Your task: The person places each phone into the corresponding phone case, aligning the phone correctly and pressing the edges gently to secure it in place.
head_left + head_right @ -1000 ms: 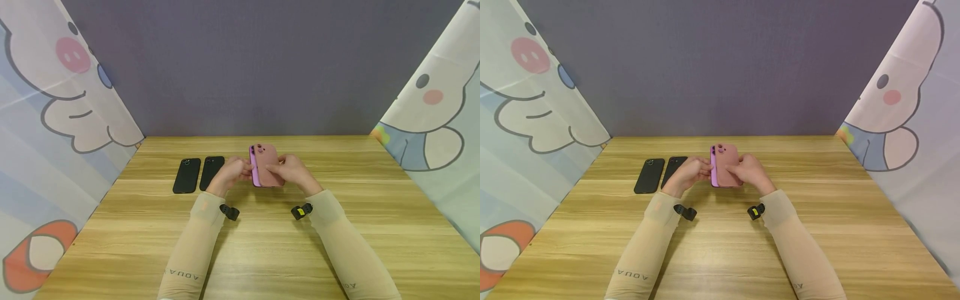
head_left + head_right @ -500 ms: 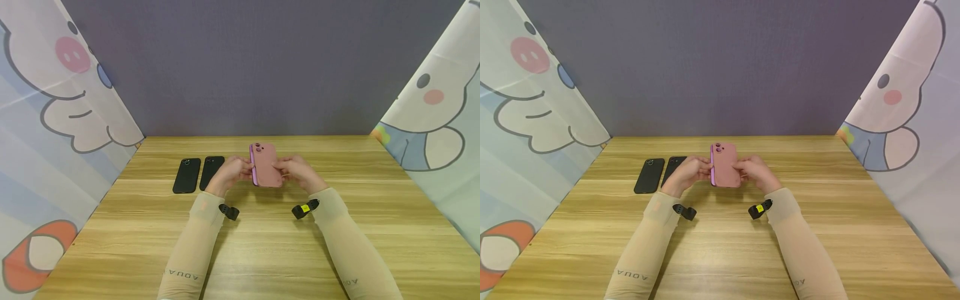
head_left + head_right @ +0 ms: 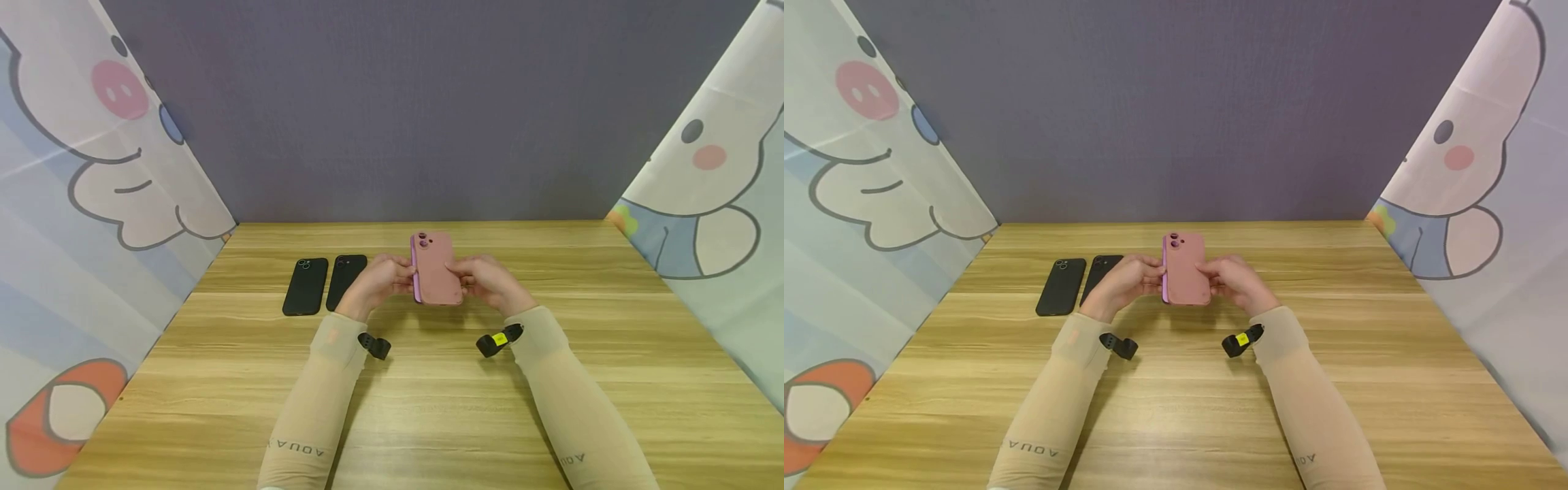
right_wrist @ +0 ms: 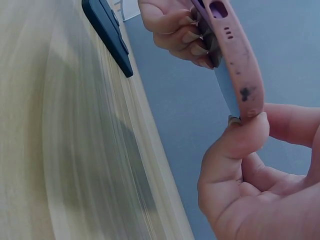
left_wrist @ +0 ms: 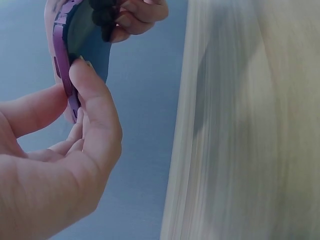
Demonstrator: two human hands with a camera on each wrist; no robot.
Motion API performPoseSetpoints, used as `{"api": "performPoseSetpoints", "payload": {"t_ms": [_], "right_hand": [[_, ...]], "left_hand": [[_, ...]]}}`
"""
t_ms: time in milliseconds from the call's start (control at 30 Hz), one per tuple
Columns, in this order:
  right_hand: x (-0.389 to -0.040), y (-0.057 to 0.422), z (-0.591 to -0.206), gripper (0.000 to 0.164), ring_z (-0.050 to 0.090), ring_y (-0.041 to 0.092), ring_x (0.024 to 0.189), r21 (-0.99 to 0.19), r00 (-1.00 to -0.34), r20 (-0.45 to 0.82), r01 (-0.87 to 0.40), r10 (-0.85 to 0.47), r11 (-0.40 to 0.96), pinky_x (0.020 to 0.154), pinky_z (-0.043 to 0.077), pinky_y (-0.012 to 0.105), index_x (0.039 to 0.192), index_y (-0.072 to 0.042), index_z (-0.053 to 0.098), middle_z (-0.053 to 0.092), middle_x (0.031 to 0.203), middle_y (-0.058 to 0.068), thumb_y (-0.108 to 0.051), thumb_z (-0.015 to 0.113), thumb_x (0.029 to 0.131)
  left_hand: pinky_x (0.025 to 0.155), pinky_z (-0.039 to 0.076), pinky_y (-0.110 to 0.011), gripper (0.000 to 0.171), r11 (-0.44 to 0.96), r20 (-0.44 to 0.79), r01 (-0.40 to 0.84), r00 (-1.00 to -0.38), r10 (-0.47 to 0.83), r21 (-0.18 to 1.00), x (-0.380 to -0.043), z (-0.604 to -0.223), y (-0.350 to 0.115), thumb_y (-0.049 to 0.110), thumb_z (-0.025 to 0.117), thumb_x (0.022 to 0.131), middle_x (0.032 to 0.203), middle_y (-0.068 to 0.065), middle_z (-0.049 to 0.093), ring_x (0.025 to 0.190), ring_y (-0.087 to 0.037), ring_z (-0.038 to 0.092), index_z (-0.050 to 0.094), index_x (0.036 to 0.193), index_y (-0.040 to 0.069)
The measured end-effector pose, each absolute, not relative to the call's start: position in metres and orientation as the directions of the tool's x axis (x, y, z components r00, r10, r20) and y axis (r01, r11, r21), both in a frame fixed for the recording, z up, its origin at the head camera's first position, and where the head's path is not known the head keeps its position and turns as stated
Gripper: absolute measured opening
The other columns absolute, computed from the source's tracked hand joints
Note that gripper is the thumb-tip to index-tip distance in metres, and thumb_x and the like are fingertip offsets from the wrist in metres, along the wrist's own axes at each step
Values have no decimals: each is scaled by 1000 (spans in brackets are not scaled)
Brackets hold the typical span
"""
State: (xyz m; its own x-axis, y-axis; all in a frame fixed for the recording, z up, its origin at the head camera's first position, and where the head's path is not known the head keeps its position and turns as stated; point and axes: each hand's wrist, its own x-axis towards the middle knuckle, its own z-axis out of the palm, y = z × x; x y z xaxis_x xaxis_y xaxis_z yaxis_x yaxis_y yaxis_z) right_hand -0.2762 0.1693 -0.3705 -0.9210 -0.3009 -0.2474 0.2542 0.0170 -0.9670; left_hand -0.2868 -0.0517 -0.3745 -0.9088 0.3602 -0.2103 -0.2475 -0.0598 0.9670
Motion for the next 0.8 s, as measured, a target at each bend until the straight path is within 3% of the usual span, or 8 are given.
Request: {"api": "performPoseSetpoints", "payload": {"t_ms": [300, 500, 633, 800], "right_hand": [[-275, 169, -369, 14, 54, 13, 64, -959, -910, -252, 279, -331, -38, 61, 46, 25, 88, -6, 67, 64, 79, 3, -14, 59, 95], [-275, 167, -370, 13, 53, 12, 63, -959, -904, -250, 280, -347, -39, 61, 45, 24, 92, -4, 65, 64, 78, 2, -14, 57, 95], [-275, 165, -370, 15, 53, 12, 63, -957, -903, -262, 289, -340, -30, 61, 45, 24, 98, -1, 62, 63, 78, 2, -15, 57, 95], [-275, 164, -369, 18, 53, 12, 63, -956, -902, -263, 292, -344, -34, 60, 45, 25, 101, 0, 60, 62, 77, 2, -16, 58, 95]], "left_hand": [[71, 53, -32, 19, -64, -222, -264, -900, 375, 962, -286, -374, -53, 5, 49, 97, 83, -12, 61, 70, -20, 60, 59, 105, -8], [72, 55, -33, 27, -70, -210, -257, -894, 397, 964, -284, -372, -54, 19, 62, 93, 83, -11, 63, 71, -20, 63, 63, 105, -5], [74, 55, -34, 31, -39, -199, -233, -895, 399, 972, -283, -372, -54, 19, 68, 90, 89, -12, 65, 76, -20, 65, 62, 109, -4], [71, 55, -32, 28, -31, -182, -211, -901, 394, 977, -283, -373, -54, 17, 66, 90, 84, -11, 66, 72, -19, 64, 64, 107, -5]]}}
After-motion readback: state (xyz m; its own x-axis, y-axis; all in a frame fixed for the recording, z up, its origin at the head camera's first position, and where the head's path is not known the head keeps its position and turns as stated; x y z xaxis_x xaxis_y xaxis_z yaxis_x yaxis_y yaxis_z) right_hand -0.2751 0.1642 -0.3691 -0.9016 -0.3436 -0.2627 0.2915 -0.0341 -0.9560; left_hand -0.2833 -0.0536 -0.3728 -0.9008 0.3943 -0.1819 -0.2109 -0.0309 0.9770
